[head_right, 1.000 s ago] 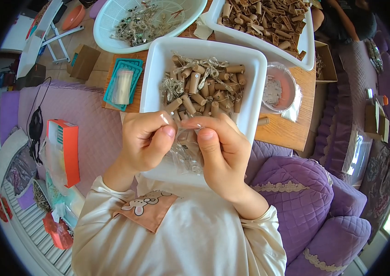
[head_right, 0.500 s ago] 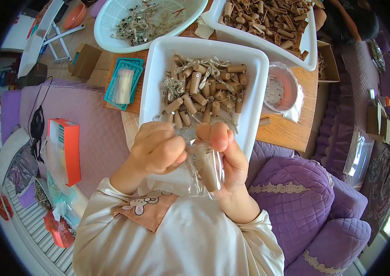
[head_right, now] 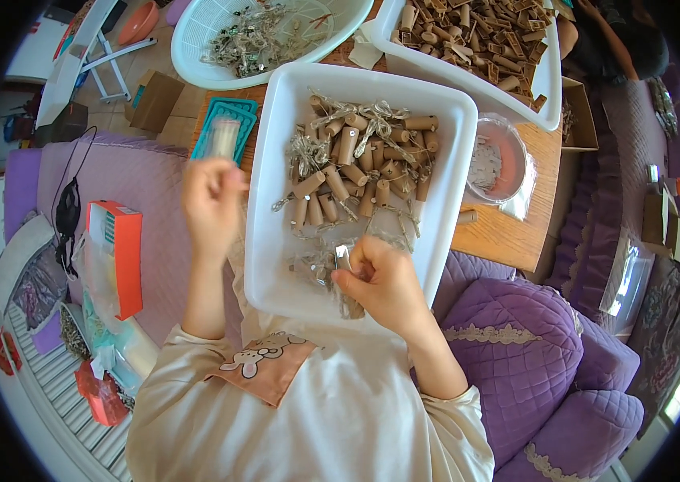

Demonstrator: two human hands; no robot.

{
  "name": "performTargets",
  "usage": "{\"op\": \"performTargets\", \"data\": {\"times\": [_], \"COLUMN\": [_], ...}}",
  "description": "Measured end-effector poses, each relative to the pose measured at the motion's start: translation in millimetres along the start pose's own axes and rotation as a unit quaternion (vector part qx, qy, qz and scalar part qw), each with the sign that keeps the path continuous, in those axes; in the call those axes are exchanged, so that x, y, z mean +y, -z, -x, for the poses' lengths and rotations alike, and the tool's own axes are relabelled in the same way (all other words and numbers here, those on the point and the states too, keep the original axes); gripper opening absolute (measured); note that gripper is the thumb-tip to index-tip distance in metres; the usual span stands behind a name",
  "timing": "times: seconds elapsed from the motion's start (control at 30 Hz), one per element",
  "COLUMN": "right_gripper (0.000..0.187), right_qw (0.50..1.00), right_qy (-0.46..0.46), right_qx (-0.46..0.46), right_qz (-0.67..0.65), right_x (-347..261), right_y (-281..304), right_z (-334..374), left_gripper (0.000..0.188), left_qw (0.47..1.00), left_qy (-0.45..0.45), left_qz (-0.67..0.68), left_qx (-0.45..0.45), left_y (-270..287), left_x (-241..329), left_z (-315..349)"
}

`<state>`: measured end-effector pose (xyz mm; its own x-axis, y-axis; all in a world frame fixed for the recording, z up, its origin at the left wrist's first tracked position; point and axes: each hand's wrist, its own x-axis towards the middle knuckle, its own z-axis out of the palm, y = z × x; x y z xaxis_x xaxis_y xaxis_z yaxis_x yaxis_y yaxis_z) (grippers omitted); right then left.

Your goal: The person packages small brown cylindrical parts into small clear plastic bags by hand.

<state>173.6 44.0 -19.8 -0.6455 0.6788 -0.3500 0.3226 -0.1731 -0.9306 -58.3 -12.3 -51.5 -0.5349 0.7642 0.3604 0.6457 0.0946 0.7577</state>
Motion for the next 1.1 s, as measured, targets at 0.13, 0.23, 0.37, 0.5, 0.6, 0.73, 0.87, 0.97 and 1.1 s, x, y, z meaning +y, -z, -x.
{"op": "performTargets", "data": {"times": [0.13, 0.23, 0.37, 0.5, 0.6, 0.73, 0.87, 0.97, 1.1], "right_gripper": [0.033, 0.035, 0.032, 0.028, 0.026, 0.026, 0.023, 0.025, 0.029], "right_qw": [0.964, 0.925, 0.909, 0.852, 0.842, 0.879, 0.952, 0.986, 0.980], "right_qy": [0.020, 0.071, 0.120, 0.154, 0.106, 0.114, 0.113, 0.093, 0.082], "right_qx": [-0.054, -0.061, 0.026, 0.086, 0.031, 0.032, 0.113, 0.122, 0.129], "right_qz": [0.259, 0.368, 0.398, 0.493, 0.528, 0.461, 0.260, 0.064, -0.129], "right_x": [5.8, -0.3, -14.1, -0.5, 7.2, 6.2, -13.7, -22.3, -30.3], "right_y": [4.0, 14.6, 19.7, 11.5, 8.1, 21.6, 41.5, 58.9, 58.9], "right_z": [-7.5, -14.9, -46.4, -90.1, -104.7, -101.2, -84.2, -70.2, -63.5], "left_gripper": [0.017, 0.025, 0.036, 0.040, 0.042, 0.041, 0.030, 0.021, 0.014], "left_qw": [0.992, 0.977, 0.953, 0.944, 0.943, 0.936, 0.947, 0.956, 0.977], "left_qy": [0.107, 0.152, 0.163, 0.144, 0.202, 0.285, 0.256, 0.237, 0.211], "left_qz": [-0.064, -0.150, -0.252, -0.296, -0.265, -0.193, -0.186, -0.173, 0.001], "left_qx": [0.036, -0.013, -0.034, 0.013, -0.021, -0.077, -0.060, -0.024, -0.016], "left_y": [20.6, 29.1, 28.4, 23.6, 29.0, 36.5, 36.7, 36.7, 39.6], "left_x": [-68.3, -94.6, -112.7, -113.3, -116.5, -127.7, -124.7, -122.5, -128.8], "left_z": [-13.5, -18.3, -20.6, -24.2, -31.4, -39.2, -39.3, -37.1, -34.8]}}
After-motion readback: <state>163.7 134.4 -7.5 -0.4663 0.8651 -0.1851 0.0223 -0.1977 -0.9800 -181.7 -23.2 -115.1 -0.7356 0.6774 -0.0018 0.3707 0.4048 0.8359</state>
